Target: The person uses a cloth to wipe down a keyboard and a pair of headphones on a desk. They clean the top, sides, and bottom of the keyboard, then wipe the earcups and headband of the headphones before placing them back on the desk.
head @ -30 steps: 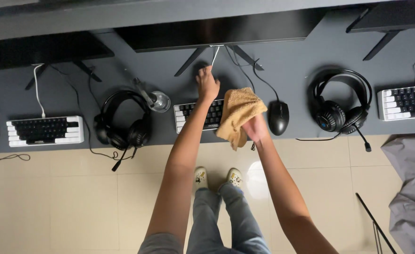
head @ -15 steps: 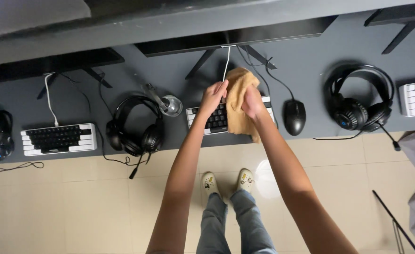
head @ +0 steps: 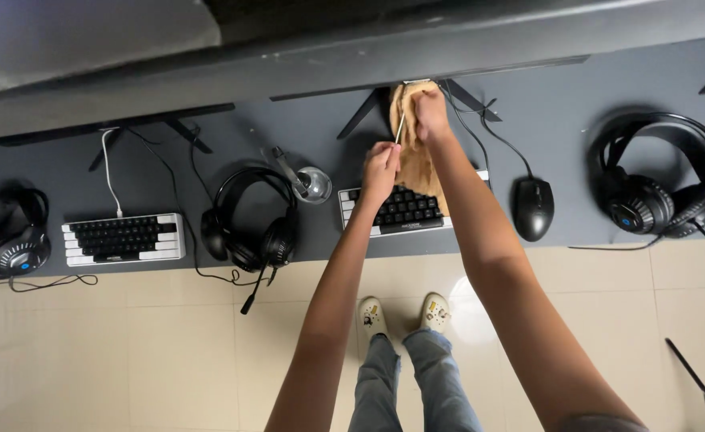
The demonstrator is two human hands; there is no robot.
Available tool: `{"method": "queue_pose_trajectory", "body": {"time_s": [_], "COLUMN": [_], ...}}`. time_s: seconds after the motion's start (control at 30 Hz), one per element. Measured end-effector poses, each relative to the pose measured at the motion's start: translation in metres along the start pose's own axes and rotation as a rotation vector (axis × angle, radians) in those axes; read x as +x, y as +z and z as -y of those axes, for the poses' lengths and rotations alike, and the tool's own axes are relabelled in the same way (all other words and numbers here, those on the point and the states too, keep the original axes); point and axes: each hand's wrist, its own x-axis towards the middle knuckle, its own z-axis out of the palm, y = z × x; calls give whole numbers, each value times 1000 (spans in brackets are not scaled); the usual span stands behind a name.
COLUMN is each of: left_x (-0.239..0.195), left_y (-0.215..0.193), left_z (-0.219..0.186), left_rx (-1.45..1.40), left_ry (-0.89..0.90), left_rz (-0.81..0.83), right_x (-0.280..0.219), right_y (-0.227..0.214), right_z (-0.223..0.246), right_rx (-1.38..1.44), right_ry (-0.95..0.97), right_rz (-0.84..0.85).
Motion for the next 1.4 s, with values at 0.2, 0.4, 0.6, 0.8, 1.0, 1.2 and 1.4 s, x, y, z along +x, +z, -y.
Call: {"method": "queue_pose_trajectory", "body": {"time_s": [0.2,0.4,0.6,0.8,1.0,1.2,1.4], "left_x": [0,-13,-13,-11,3,32,48], "left_y": [1,-13,-16,-11,-13,-12,-11], "left_z": [17,5,-6,-8,-9,-41,-47], "left_rx": [176,62,3,-155,-194,-147,-128], "left_ry": [78,-5,6,-30,90,5,9], "left_rz": [-63,-101,-141,-209,17,51,-100], "right_x": [9,-14,-62,-122,-152,-153,-103], "right_y": [1,-16,4,-27,-45,-28,-28], "right_z": [-10,12,48,4,13,8,-3], "right_rx": [210,30,-50,-400,-959,-1242,-1638], "right_ry": [-82,-75,16,131,-130,-400,-370], "right_rz": [-43,1,60,124,379,417,440]}}
